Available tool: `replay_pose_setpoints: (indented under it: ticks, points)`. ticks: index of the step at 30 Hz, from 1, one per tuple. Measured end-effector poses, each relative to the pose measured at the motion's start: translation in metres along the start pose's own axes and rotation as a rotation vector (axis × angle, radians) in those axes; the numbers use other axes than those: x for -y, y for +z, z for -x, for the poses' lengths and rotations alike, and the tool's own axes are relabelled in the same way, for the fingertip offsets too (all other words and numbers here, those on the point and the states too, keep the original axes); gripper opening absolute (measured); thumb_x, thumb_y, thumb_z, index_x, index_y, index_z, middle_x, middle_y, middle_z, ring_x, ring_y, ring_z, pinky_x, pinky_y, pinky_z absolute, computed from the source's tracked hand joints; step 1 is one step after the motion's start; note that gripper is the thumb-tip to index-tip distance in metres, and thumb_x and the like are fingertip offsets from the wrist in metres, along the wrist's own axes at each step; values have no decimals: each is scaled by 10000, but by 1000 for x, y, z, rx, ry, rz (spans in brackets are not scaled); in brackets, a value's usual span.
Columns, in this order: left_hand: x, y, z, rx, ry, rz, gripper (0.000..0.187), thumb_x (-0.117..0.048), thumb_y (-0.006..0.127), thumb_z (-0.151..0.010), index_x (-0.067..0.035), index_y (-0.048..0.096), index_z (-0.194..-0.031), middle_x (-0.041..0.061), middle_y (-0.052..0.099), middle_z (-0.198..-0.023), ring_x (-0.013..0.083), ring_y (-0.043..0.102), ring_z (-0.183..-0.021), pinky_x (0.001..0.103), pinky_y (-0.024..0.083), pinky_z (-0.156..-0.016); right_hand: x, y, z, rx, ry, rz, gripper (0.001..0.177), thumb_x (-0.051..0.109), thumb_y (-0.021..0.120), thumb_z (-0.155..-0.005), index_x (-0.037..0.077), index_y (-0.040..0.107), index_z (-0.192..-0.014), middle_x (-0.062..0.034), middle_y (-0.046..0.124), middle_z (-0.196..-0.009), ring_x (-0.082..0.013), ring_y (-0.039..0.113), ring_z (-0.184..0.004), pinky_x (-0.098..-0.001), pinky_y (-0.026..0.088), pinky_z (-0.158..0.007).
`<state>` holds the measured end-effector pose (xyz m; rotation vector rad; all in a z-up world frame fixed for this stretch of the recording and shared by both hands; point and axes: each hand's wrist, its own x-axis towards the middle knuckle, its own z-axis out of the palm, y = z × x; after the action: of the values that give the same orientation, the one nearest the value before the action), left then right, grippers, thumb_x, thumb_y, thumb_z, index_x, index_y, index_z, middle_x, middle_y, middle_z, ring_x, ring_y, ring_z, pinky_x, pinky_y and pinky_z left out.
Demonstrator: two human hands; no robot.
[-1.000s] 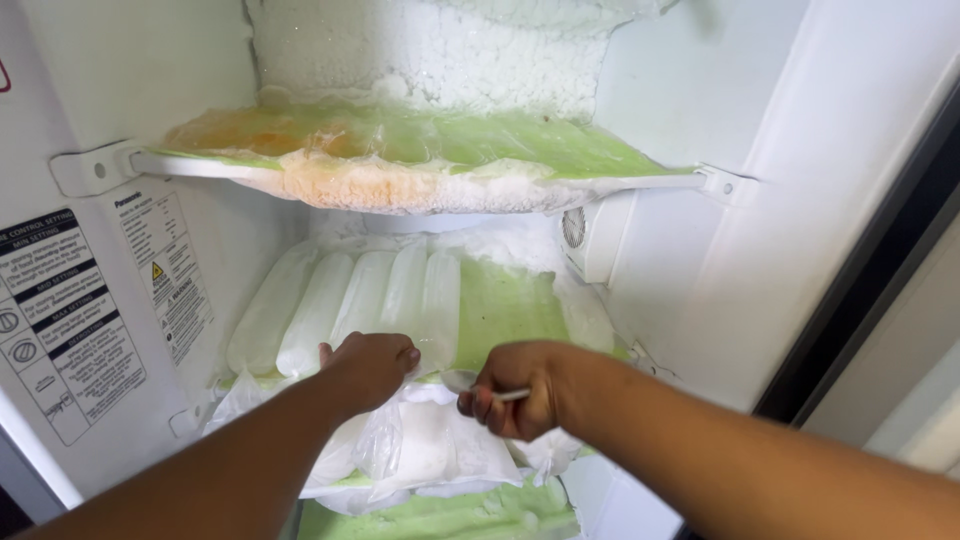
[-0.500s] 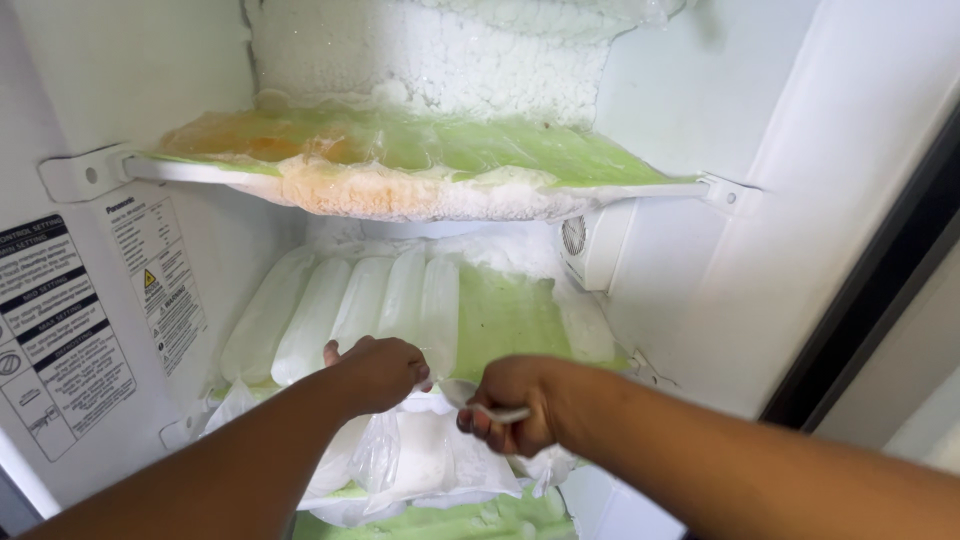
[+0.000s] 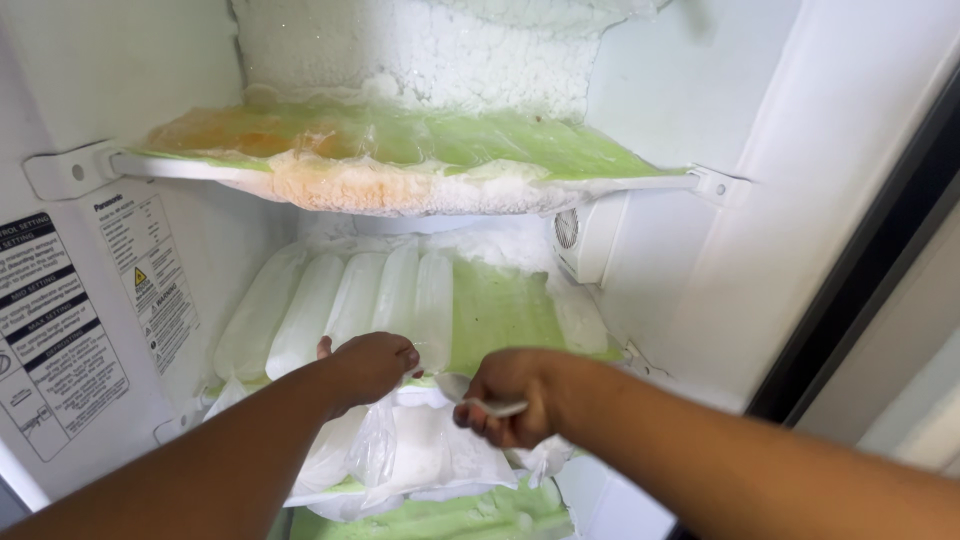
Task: The person removes ice from a freezer using a white plastic scraper. They scrape ice from the top shelf and middle shelf, then place the collected ice into a metal basin on the floor.
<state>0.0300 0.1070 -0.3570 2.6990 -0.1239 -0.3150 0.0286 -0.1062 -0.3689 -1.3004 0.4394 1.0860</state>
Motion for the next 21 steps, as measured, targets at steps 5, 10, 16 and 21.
replay_pose_setpoints:
  ticks: [5,10,16,21]
  points:
    - [-3,-2,3,38,-52,89,399,-445,394,-1047,-280,735,-1174,-36,751,-1145,162,641,-1185,652,11,-1224,25,-14,8,-113,57,44,128,1,376,-992,10,498,-954,-32,623,-704,-63,587,-463,-180,456,-359]
    - [-6,-5,10,30,-47,110,411,-445,390,-1049,-259,748,-1125,7,760,-1053,174,699,-1085,648,11,-1223,30,-14,3,-26,161,115,112,44,413,-998,38,488,-915,-7,597,-681,-72,588,-462,-185,463,-370]
    - [-9,-6,13,31,-50,121,423,-449,386,-1050,-258,757,-1124,-17,730,-970,148,671,-1022,653,-20,-1223,38,-12,-10,-105,128,255,117,9,392,-993,33,488,-931,-20,631,-698,-63,586,-453,-187,427,-342]
    - [-7,-5,10,32,-48,159,390,-445,403,-1038,-266,733,-1143,-52,731,-972,133,670,-1036,649,-19,-1223,20,-20,-7,-3,45,100,99,55,369,-1020,34,459,-1056,-11,602,-688,-66,564,-449,-186,427,-355]
